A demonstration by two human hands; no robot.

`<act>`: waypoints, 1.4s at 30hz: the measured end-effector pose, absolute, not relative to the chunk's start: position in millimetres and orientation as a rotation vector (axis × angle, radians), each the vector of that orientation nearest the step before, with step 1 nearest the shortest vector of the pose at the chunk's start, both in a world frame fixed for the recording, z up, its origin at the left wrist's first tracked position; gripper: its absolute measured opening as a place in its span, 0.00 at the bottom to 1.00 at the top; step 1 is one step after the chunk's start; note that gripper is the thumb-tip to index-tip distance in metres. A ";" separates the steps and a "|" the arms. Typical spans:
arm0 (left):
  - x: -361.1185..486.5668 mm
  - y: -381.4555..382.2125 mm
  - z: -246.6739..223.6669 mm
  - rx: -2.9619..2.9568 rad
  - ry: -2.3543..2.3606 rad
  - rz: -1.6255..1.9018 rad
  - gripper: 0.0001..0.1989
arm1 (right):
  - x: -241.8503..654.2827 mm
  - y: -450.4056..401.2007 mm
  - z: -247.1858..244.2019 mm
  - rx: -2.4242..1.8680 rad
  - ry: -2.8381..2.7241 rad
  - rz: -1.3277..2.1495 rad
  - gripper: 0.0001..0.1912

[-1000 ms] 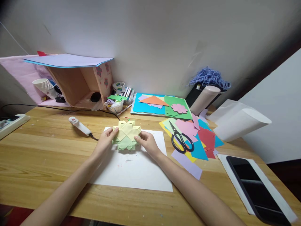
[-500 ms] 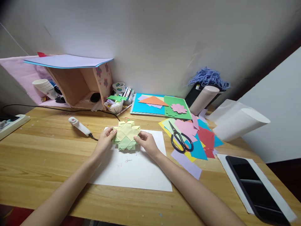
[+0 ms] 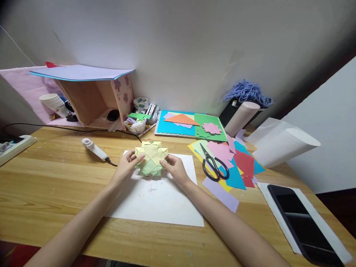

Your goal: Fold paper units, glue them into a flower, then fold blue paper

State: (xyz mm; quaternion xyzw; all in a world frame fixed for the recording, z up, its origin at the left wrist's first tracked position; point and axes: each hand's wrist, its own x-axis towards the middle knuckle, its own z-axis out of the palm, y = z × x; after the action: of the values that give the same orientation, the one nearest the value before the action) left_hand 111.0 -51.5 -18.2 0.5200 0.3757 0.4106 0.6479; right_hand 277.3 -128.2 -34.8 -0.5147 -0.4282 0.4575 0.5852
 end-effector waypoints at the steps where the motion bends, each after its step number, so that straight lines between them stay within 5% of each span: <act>1: 111.1 -51.1 -18.8 1.172 0.876 0.944 0.20 | 277.8 -128.1 -36.0 -1.211 -0.992 1.057 0.14; 8: 112.9 -50.0 -21.8 1.161 0.819 0.978 0.32 | 279.8 -127.2 -42.1 -1.242 -0.925 0.987 0.16; 14: 112.9 -50.4 -19.6 1.127 0.939 0.946 0.24 | 279.7 -127.3 -41.3 -1.259 -0.910 0.986 0.16; 19: 111.2 -50.3 -20.8 1.135 0.849 0.942 0.34 | 280.0 -127.2 -41.4 -1.254 -0.913 0.988 0.16; 42: 112.6 -56.4 -16.1 1.024 0.843 0.795 0.24 | 280.6 -126.4 -43.0 -1.232 -0.887 0.973 0.16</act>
State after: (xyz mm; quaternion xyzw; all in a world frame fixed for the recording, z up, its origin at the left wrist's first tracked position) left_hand 112.6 -56.4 -16.1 0.4624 0.3806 0.3590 0.7159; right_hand 280.6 -126.4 -43.0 -0.5358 -0.3859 0.4232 0.6204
